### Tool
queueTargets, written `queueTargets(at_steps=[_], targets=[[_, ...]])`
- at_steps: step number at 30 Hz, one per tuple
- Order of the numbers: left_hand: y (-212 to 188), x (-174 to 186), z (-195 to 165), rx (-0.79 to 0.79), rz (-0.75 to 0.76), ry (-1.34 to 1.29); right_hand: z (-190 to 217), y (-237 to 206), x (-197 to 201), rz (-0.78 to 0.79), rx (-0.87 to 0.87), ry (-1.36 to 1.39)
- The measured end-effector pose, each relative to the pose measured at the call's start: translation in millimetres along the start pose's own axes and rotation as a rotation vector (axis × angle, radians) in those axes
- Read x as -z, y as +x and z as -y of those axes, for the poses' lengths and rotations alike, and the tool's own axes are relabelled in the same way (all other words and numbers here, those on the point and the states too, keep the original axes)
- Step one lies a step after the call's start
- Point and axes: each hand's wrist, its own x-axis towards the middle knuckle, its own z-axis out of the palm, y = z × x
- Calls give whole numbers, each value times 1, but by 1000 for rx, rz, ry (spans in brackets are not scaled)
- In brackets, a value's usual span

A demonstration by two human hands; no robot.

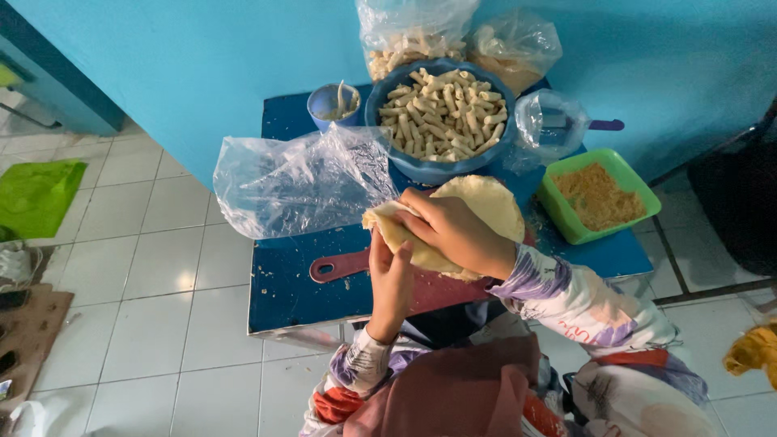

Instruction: The person presses and flattens a round piece of dough by hand on a cutting board, peels a thin layer off its surface, and then cuts the dough with a knife. A bowl of puffed snack pieces and a container of crumbly topping sit on the table nearby.

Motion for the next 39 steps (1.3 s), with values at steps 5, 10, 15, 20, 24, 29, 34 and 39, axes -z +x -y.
queueTargets(at_steps=[5, 10, 15, 20, 24, 29, 34, 39], targets=[[-3, 11, 4, 24, -24, -119, -2, 0, 2, -131, 75, -217], [-14, 9, -9, -31, -98, -348, -19, 4, 27, -226, 24, -182], [-17, 9, -30, 40, -325, -448, -52, 3, 60, -134, -316, -101], [-23, 13, -27, 102, -435, -456, -99, 3, 86, -89, -286, 127], [-25, 25, -31, 86, -422, -483, -119, -6, 112, -159, -516, 360], [-25, 32, -41, 83, -423, -375, -103, -22, 125, -181, -285, -79], [-31, 34, -40, 170, -486, -266, -72, -46, 42, -36, 230, -609], [-30, 48, -48, 248, -387, -234, -72, -52, -1, 57, 238, -661]])
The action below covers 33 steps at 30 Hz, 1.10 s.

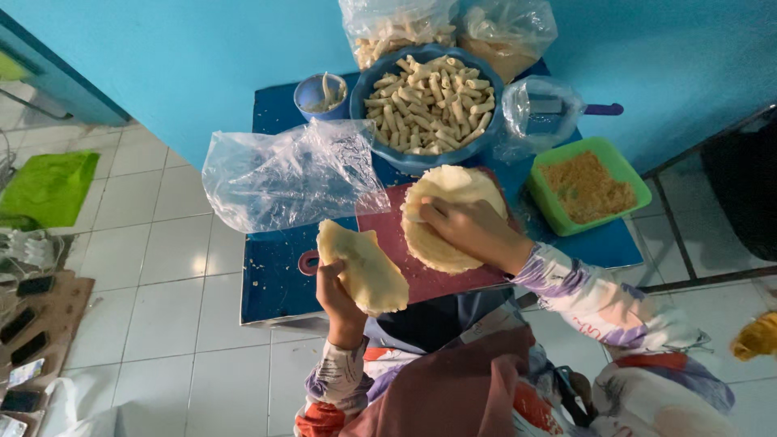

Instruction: The person presses and flattens a round piece of dough by hand on a cutting board, peels a thin layer off its surface, and then cuts the dough with a knife. A bowl of puffed snack pieces and a container of crumbly topping sit on the table nearby.

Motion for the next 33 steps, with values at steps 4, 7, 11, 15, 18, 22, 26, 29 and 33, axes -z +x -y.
queueTargets(at_steps=[4, 7, 11, 15, 18, 22, 26, 29, 33], targets=[[12, 2, -7, 29, 60, 44, 1, -1, 4, 43, -68, 49], [21, 3, -9, 48, 134, 42, 3, -2, 14, -50, -71, 119], [24, -3, -7, 31, 195, 52, 7, -5, 31, 83, -135, 282], [22, -22, 2, -29, 363, 121, 2, -1, 46, 26, -221, 404], [15, -38, 13, -81, 348, 259, -2, 5, 56, -14, -187, 509], [13, -58, 27, -155, 388, 384, -1, 17, 68, 90, -137, 796], [13, -75, 35, -210, 383, 342, 3, 27, 76, 68, -24, 792], [8, -80, 34, -193, 401, 315, 3, 27, 80, 44, -15, 753], [-1, -84, 33, -167, 345, 253, 0, 25, 78, 21, -23, 730]])
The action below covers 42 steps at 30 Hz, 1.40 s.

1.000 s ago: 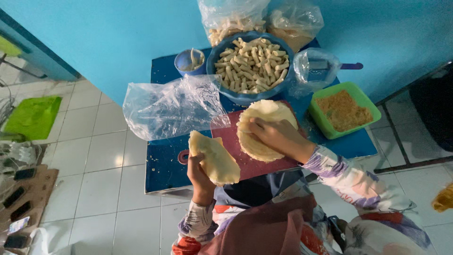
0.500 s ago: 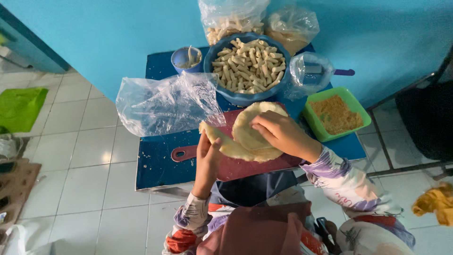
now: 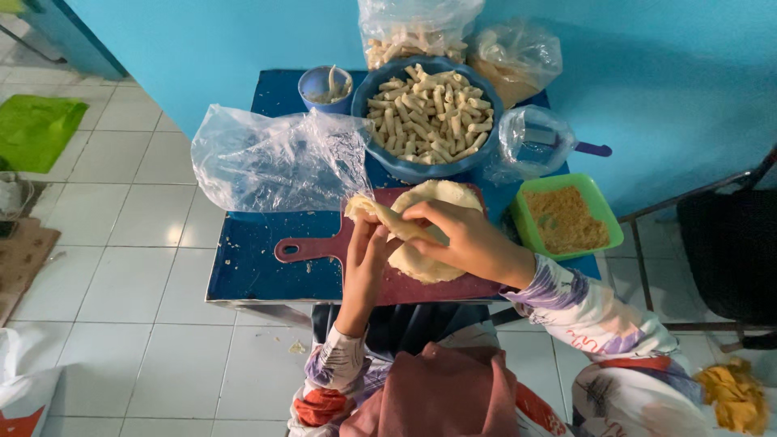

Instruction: The person presses and flattens a round piece of dough by hand on a cutting board, peels a thin layer off its surface, and then cuts the dough with a knife. A bowl of puffed snack pieces and a container of crumbly topping sit on the table nearby.

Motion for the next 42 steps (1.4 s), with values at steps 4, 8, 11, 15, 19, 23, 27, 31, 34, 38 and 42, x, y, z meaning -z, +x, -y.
queueTargets(at_steps=[4, 8, 11, 15, 19, 23, 27, 31, 34, 38, 42], targets=[[-2, -1, 1, 2, -16, 0, -2, -1, -5, -27, -7, 3], [-4, 8, 0, 25, -25, 74, 0, -1, -9, -65, -42, -3], [-1, 12, 0, 34, -39, 58, 3, 0, -11, -42, -91, 48], [2, 20, -3, 66, -22, -7, 6, 0, -14, -27, -130, 105], [5, 30, -3, 81, 48, 57, 3, 1, -12, -1, -146, 114], [9, 36, -8, 63, 161, 9, 0, 2, -2, 49, -198, 147], [13, 39, -18, 97, 197, 109, 5, 1, 3, 72, -223, 233], [11, 37, -18, 58, 219, 137, 12, -2, -1, 66, -284, 232], [11, 34, -10, 32, 206, 126, 11, -5, -8, 24, -305, 103], [11, 32, 0, -29, 197, 180, 0, -5, -14, -43, -219, 256], [12, 29, 8, -52, 103, 156, -6, -3, -17, -44, -262, 347]])
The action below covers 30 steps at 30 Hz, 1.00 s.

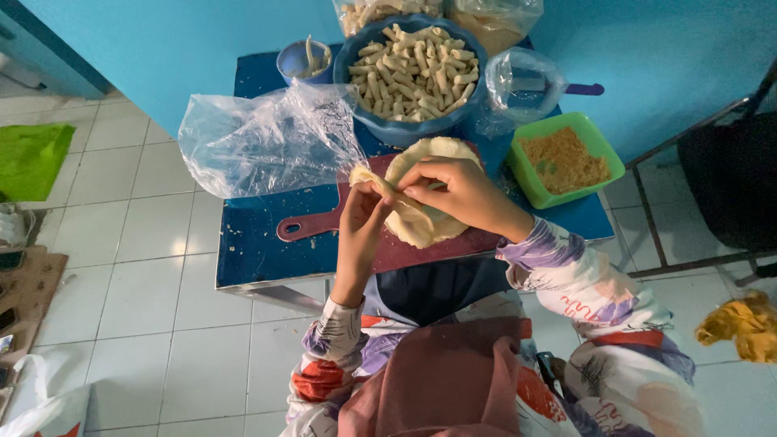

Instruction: The person presses and flattens a round piece of dough by hand on a cutting board, peels a thin layer off its surface, and then cuts the dough with a knife. A bowl of puffed snack pieces and a container of crumbly topping sit on the table nearby.

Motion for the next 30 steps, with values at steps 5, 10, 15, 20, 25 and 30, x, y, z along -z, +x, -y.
queueTargets(at_steps=[5, 10, 15, 20, 25, 30], targets=[[-1, -1, 1, -30, -72, -61, 3, -6, -7, 3, 41, -58], [-3, -3, 4, -32, -85, -11, -4, -3, -12, -12, -65, 95], [-2, 0, 5, -13, -76, 1, -20, 1, -12, -48, -44, 130], [-5, 1, 4, 48, -125, -141, -29, 5, -13, -132, -160, 226], [-12, -2, 0, 27, -118, -259, -34, 9, -13, -182, -161, 235], [-16, -1, 2, -26, -129, -321, -36, 9, -12, -245, -207, 276]])
